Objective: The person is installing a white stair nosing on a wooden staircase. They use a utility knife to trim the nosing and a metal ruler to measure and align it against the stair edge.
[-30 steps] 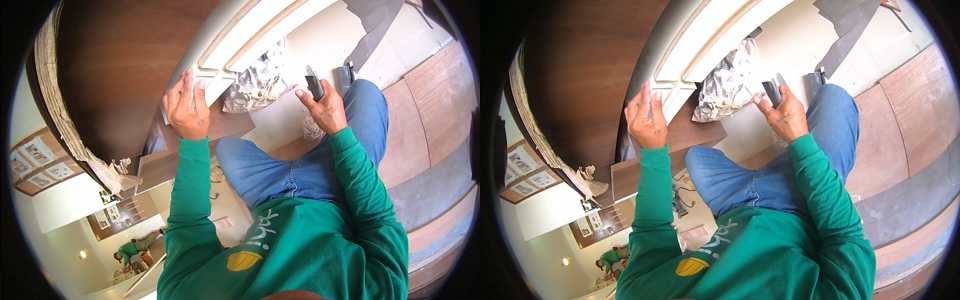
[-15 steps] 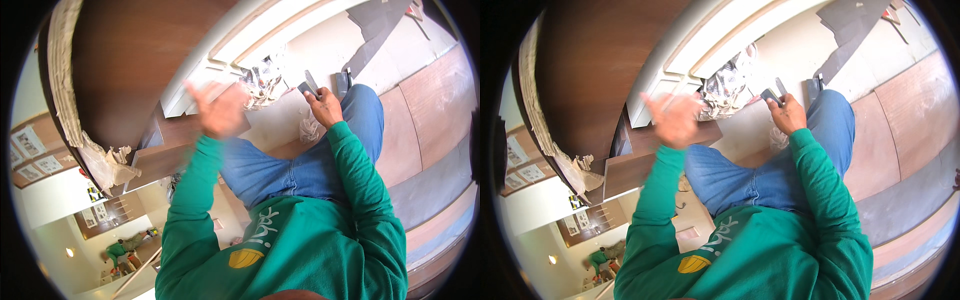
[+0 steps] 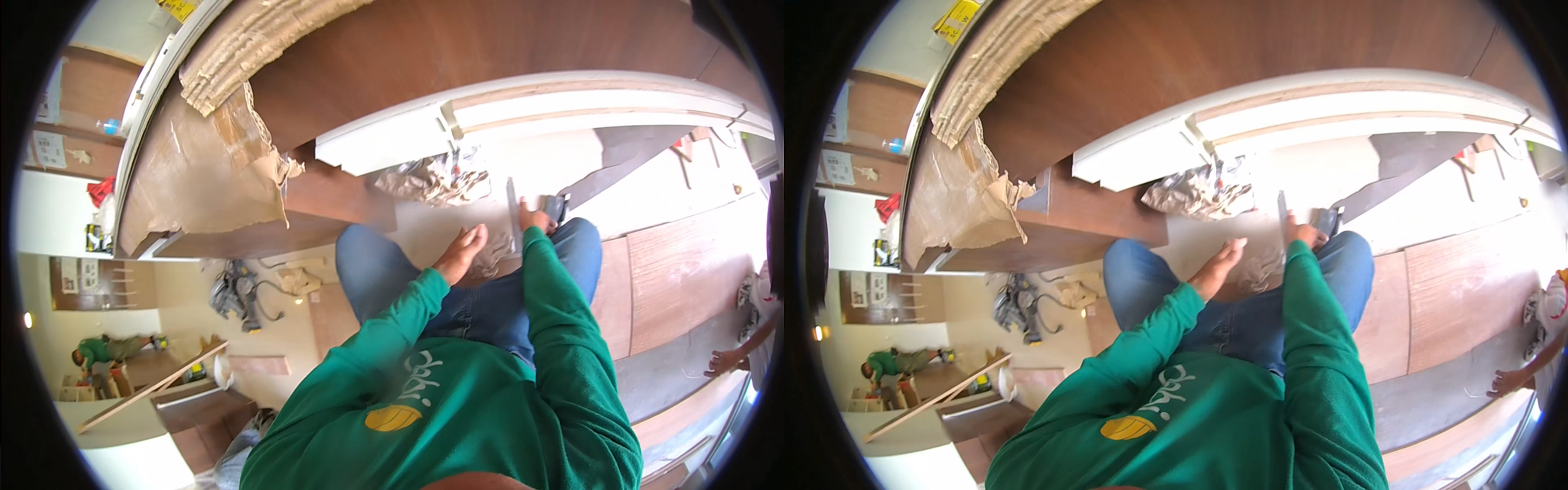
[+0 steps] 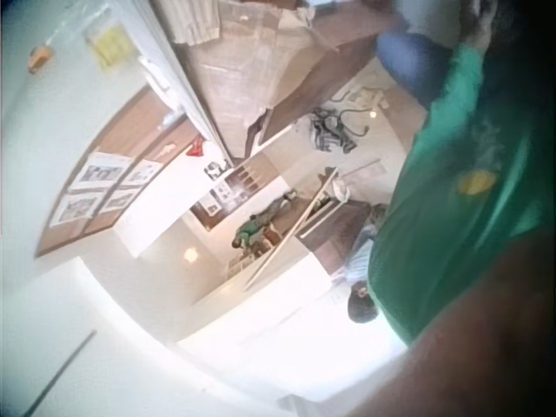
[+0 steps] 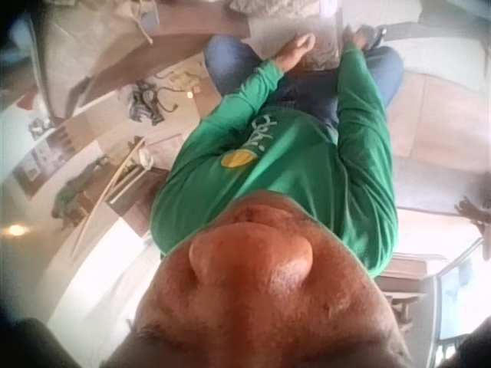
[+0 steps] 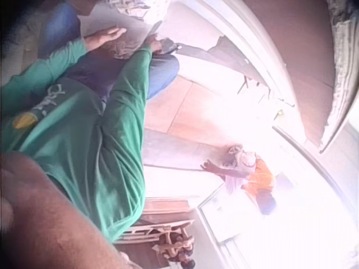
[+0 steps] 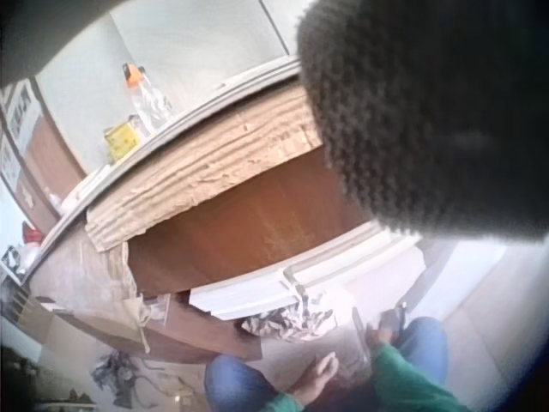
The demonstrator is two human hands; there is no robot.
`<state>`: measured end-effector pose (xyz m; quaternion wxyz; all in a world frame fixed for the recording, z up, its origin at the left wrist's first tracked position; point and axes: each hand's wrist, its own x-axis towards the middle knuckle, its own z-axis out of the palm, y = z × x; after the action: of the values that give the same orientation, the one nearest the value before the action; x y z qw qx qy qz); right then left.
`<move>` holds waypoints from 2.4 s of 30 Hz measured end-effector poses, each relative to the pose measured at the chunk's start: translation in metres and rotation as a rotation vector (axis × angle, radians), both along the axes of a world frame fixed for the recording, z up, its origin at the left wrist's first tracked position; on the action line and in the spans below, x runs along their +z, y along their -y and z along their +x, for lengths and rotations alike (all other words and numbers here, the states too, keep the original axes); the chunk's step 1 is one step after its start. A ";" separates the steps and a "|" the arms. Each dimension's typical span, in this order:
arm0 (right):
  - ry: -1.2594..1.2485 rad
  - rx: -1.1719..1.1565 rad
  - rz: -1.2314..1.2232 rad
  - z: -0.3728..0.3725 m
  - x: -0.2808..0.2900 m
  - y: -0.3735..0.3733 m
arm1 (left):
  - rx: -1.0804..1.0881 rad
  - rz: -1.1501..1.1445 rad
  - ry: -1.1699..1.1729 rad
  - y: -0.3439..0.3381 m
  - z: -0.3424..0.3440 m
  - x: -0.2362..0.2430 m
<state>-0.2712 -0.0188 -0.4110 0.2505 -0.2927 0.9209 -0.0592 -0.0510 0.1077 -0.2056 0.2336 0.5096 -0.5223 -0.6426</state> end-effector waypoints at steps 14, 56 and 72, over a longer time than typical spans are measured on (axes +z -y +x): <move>0.370 1.088 -1.040 -0.004 0.249 -0.101 | 0.265 0.403 -0.982 -0.002 -0.017 0.148; 0.103 -0.003 0.313 -0.097 -0.011 -0.011 | 0.519 -1.593 1.144 0.044 0.222 0.407; 0.347 -0.544 -0.799 -0.024 0.045 0.007 | 0.627 -1.546 1.402 0.028 0.224 0.406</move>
<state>-0.2954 -0.0256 -0.3660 0.2437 -0.1015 0.8140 -0.5174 0.1730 0.0802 0.2009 0.2944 0.5888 -0.6492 0.3811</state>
